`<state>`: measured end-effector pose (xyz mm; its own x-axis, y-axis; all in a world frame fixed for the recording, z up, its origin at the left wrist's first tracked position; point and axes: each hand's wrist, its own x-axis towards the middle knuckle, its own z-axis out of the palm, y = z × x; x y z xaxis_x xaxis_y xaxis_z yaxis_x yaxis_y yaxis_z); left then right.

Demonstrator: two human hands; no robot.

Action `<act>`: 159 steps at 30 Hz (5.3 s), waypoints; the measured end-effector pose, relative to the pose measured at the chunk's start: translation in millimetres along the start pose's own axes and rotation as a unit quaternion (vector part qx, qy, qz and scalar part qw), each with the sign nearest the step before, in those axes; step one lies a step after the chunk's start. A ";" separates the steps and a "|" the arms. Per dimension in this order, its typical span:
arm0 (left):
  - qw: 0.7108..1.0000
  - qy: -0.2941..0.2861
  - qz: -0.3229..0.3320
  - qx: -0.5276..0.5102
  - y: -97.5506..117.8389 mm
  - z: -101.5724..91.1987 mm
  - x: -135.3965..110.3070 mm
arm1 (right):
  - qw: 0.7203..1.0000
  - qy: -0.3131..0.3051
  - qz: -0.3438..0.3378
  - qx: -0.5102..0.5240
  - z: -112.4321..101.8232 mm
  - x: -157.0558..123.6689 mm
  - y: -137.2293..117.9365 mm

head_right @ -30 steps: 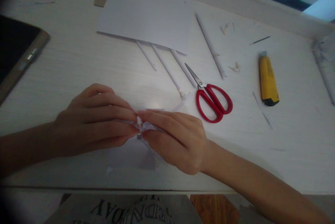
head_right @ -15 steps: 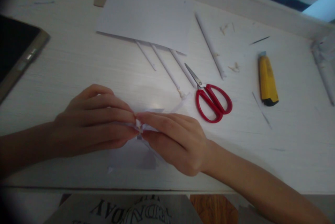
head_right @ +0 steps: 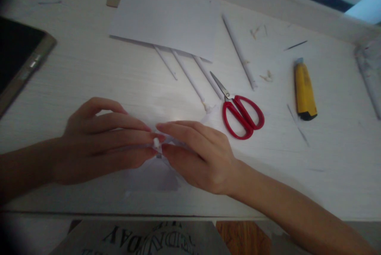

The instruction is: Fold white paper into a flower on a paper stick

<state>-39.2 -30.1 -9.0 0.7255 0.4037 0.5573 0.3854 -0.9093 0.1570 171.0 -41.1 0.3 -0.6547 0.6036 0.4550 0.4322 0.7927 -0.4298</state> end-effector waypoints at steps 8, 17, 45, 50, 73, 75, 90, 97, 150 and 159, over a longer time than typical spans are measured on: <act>1.000 0.013 0.027 0.007 -0.1 -0.4 -0.5 | 1.000 0.009 -0.015 -0.007 -2.1 2.4 -0.5; 0.999 0.013 0.024 0.016 1.8 -0.8 -0.5 | 1.000 0.014 -0.015 0.002 -1.8 4.1 -1.2; 0.999 -0.002 0.005 0.044 11.1 -6.2 0.0 | 0.986 -0.040 0.112 0.117 0.2 0.2 -1.6; 0.999 -0.009 0.005 0.044 11.1 -7.5 -1.0 | 0.990 -0.032 0.090 0.106 0.3 0.5 -2.3; 0.997 0.007 0.067 0.044 1.9 -6.4 -0.3 | 0.999 0.000 -0.040 0.004 -2.4 1.9 -0.4; 0.994 0.016 0.092 0.048 -2.0 -5.1 -0.4 | 0.999 0.007 -0.042 0.014 -3.9 4.1 -1.5; 0.997 0.002 0.057 0.043 3.8 -6.4 0.9 | 0.998 -0.026 -0.054 0.025 -4.0 2.9 2.7; 0.999 -0.032 0.000 0.038 10.5 -9.6 1.6 | 0.998 -0.024 -0.043 0.040 -5.1 2.1 1.9; 0.993 -0.026 0.093 0.070 1.2 -2.0 0.5 | 0.997 -0.043 -0.054 0.047 0.3 -6.0 8.5; 0.991 -0.010 0.118 0.059 -3.4 -0.1 1.7 | 0.997 -0.038 -0.064 0.029 0.5 -7.9 8.5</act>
<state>-39.3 -26.3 -8.5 0.8141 0.1833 0.5510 0.2664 -0.9610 -0.0740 179.5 -39.2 -7.4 -0.7481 0.4883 0.4493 0.3069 0.8550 -0.4182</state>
